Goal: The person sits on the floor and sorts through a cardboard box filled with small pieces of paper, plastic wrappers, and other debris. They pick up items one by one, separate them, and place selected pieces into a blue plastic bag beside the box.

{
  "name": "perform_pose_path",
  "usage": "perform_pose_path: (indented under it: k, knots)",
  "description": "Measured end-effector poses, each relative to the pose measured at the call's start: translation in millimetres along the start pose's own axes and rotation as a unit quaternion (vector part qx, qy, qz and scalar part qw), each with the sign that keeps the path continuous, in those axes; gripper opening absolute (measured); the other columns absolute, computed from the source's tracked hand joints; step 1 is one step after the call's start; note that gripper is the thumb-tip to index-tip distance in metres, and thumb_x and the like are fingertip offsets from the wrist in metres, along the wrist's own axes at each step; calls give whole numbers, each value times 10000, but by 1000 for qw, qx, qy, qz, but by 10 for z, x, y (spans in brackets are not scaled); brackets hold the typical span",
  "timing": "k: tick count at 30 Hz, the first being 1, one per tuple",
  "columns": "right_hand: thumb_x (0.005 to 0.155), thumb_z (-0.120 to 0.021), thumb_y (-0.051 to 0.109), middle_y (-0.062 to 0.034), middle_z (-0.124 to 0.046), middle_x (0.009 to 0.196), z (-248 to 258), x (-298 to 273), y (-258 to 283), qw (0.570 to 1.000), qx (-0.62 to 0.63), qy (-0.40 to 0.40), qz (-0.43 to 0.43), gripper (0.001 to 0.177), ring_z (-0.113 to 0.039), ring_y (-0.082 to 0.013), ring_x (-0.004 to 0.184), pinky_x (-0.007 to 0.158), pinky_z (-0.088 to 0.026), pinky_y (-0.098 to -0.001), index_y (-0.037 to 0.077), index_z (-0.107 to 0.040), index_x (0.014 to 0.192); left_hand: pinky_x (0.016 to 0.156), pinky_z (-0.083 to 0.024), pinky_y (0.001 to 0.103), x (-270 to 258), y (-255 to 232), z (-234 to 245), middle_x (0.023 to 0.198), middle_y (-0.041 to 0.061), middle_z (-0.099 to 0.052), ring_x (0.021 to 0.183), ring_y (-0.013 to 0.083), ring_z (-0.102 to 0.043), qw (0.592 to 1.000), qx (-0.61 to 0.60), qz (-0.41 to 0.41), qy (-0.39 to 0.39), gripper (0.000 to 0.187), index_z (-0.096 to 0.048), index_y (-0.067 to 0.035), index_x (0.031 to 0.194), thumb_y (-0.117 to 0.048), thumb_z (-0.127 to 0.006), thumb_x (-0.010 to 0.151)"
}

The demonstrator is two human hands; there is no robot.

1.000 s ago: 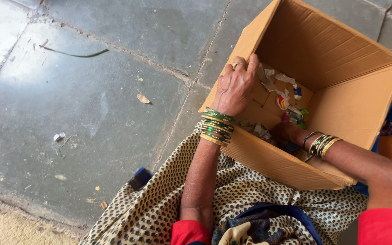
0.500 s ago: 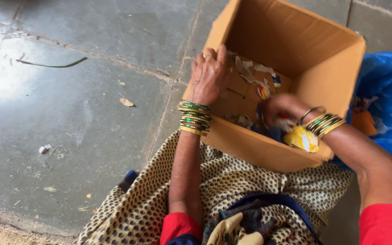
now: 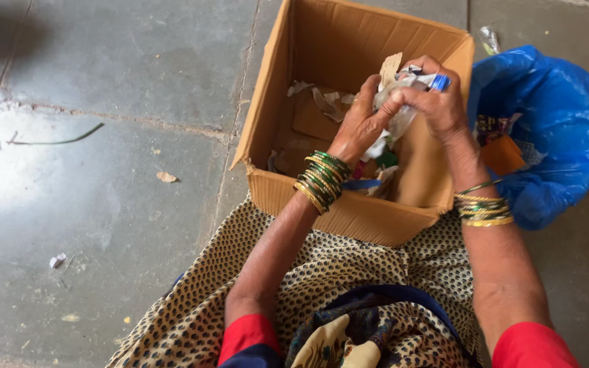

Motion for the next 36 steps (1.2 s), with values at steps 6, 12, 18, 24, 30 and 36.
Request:
perform_pose_path:
  k: [6,12,18,24,30,36]
  knots:
    - [911,-789,99,-6,-659,1156,95,-245,90,968,204,-84,122,258,-611,-101,1051,942,-528,-266,61,-631,1113,834,-595,387,259,29,-296,1384,169,-540,1187,276,-602,987,-157,-19,10,867,-333,-48,1532,-481,-737,898]
    - [907,-776,15,-15,-632,1170,113,-337,111,975,179,-77,105,285,-594,-127,1114,1012,-492,-299,55,-628,1148,723,-630,392,438,-41,-423,1242,204,-662,1030,288,-692,979,-191,46,56,826,-467,2,1488,-251,-852,802]
    - [855,-735,54,-71,-601,1403,109,-368,188,984,83,-55,144,385,-537,-144,1347,1164,-420,-304,41,-588,1210,734,-643,442,357,47,-529,1173,141,-649,994,258,-699,956,-287,51,18,754,-442,-49,1424,-69,-807,765]
    - [794,-644,121,-82,-559,1385,40,-362,166,985,156,-19,77,680,-505,-204,1307,1194,-374,-346,23,-556,1462,814,-604,375,348,223,-365,1106,117,-666,956,219,-670,941,-336,-43,-5,638,-532,11,1375,105,-760,786]
    - [859,-621,160,-117,-597,1461,172,-321,193,973,169,-64,146,545,-366,-220,1547,1317,-257,-392,-54,-613,1359,846,-584,339,267,138,-304,1128,102,-666,983,199,-663,962,-266,-60,5,632,-535,19,1398,138,-669,791]
    - [912,-696,131,-103,-695,1246,250,-336,245,968,32,-133,210,223,-560,-252,1347,1194,-401,-395,-19,-677,1076,951,-565,382,155,-25,-381,1209,187,-708,1113,303,-708,976,156,-150,-21,720,-550,5,1394,-13,-734,698]
Point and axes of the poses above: each hand's wrist, its own x-axis towards the middle knuckle, its own z-axis out of the back of the hand, y = z × x, the point moved 7 cm from there along x, towards the middle knuckle
